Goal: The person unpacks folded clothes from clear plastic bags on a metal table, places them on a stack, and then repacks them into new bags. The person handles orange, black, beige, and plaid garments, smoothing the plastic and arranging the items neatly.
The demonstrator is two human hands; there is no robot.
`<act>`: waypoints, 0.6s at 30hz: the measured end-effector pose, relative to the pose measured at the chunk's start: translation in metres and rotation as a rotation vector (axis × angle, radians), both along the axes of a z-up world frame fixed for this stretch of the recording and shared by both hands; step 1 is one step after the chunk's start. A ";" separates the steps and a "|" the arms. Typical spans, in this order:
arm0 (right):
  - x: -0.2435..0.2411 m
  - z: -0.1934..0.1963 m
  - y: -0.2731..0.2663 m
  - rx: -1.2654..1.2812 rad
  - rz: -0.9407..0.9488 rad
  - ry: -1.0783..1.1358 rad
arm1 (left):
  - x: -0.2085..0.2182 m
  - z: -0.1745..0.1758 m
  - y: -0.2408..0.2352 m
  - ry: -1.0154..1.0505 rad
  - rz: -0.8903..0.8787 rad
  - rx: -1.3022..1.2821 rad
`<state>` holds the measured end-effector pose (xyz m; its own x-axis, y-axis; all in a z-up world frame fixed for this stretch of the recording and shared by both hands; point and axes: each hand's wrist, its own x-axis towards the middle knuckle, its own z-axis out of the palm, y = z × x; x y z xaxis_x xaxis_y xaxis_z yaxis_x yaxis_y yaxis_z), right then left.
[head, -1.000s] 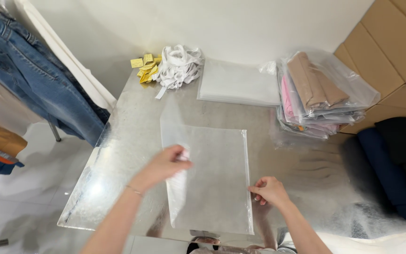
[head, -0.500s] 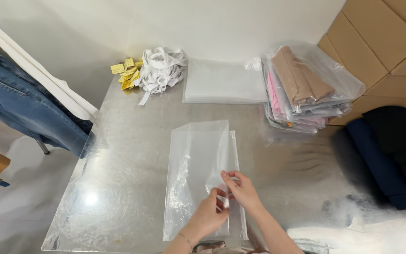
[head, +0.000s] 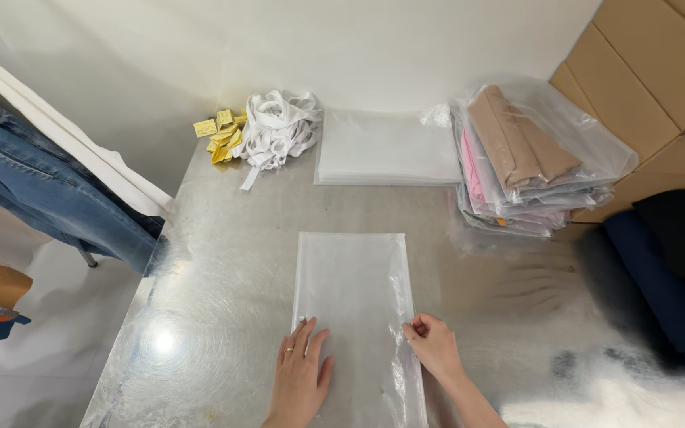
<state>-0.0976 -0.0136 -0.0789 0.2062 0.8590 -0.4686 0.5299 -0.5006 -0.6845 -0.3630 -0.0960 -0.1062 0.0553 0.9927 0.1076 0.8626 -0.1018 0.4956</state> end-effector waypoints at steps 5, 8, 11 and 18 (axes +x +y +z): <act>0.003 -0.004 0.003 -0.014 -0.005 -0.118 | -0.012 -0.038 -0.016 0.451 -0.005 0.308; -0.001 -0.005 0.002 0.019 0.151 -0.471 | -0.009 -0.034 -0.018 0.482 0.014 0.380; -0.041 -0.016 0.009 0.636 0.452 -0.416 | -0.009 -0.026 -0.018 0.434 0.009 0.375; -0.179 -0.070 0.042 0.659 1.291 -0.261 | -0.007 -0.027 -0.024 0.174 -0.036 0.320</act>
